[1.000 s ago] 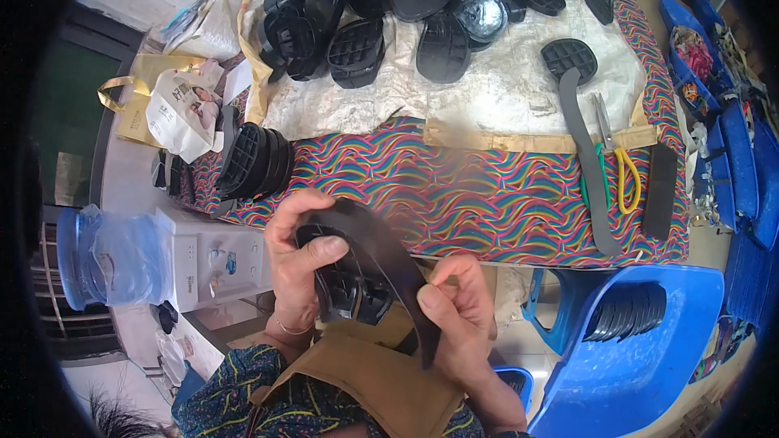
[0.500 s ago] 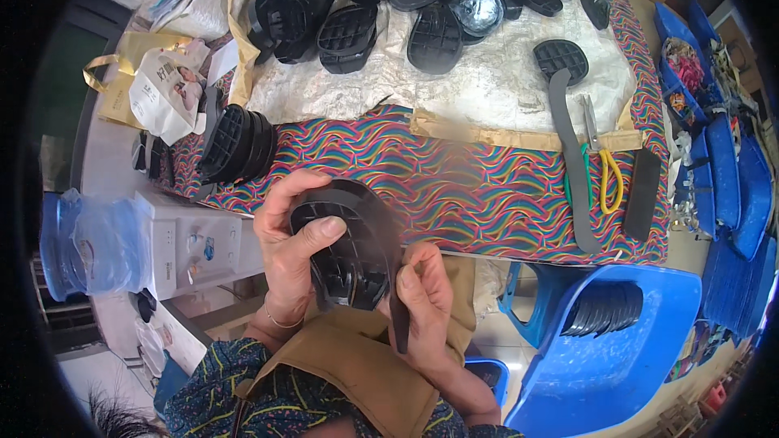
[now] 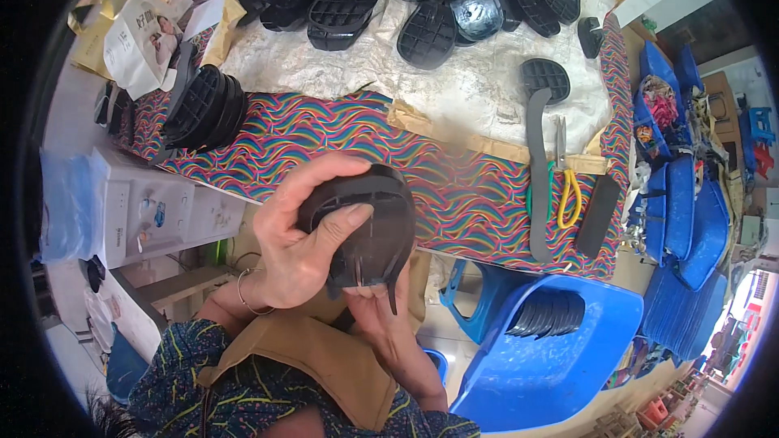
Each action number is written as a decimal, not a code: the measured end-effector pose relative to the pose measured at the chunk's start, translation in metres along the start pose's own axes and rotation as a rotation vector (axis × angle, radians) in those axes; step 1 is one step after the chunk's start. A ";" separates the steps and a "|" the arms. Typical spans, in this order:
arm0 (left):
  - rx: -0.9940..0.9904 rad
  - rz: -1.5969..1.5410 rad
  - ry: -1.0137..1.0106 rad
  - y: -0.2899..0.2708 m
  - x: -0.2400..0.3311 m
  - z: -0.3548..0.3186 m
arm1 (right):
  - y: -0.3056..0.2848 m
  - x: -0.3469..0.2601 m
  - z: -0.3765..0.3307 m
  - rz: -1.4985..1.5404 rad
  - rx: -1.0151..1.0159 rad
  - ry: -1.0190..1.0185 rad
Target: The person assembles black sandals by hand, pressing the sole into the upper and securing the strap. They handle multiple sandals one at a time, placing finished units into a blue bin and occasionally stacking them on the table.
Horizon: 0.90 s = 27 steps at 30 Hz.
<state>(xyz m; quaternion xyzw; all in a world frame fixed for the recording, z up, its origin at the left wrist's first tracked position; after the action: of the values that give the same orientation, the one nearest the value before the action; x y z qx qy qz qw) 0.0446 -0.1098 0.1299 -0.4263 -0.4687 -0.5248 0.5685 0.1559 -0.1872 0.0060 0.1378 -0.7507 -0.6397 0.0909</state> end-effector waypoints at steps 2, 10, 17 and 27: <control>-0.005 0.026 0.027 0.004 -0.001 -0.002 | -0.016 0.000 -0.001 0.039 0.063 0.056; -0.032 0.117 0.139 0.007 -0.008 -0.003 | -0.026 -0.008 0.009 -0.063 0.235 0.022; -0.032 -0.024 0.060 0.011 -0.021 0.001 | -0.010 -0.026 0.015 -0.477 0.404 -0.285; -0.027 -0.142 0.023 0.001 -0.030 -0.001 | 0.053 -0.054 0.013 -1.674 0.156 -0.444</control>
<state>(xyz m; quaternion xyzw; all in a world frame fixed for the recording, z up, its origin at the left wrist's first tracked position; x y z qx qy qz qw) 0.0453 -0.1052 0.1005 -0.3937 -0.4842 -0.5749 0.5293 0.1983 -0.1499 0.0586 0.5225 -0.4445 -0.4552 -0.5676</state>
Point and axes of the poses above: each hand's wrist, its own z-axis towards the middle knuckle, its own y-axis out of the palm, x = y × z, the point moved 3 cm from there along z, towards the middle knuckle, and after that the axes turned 5 degrees about -y, right-handed, at the moved point
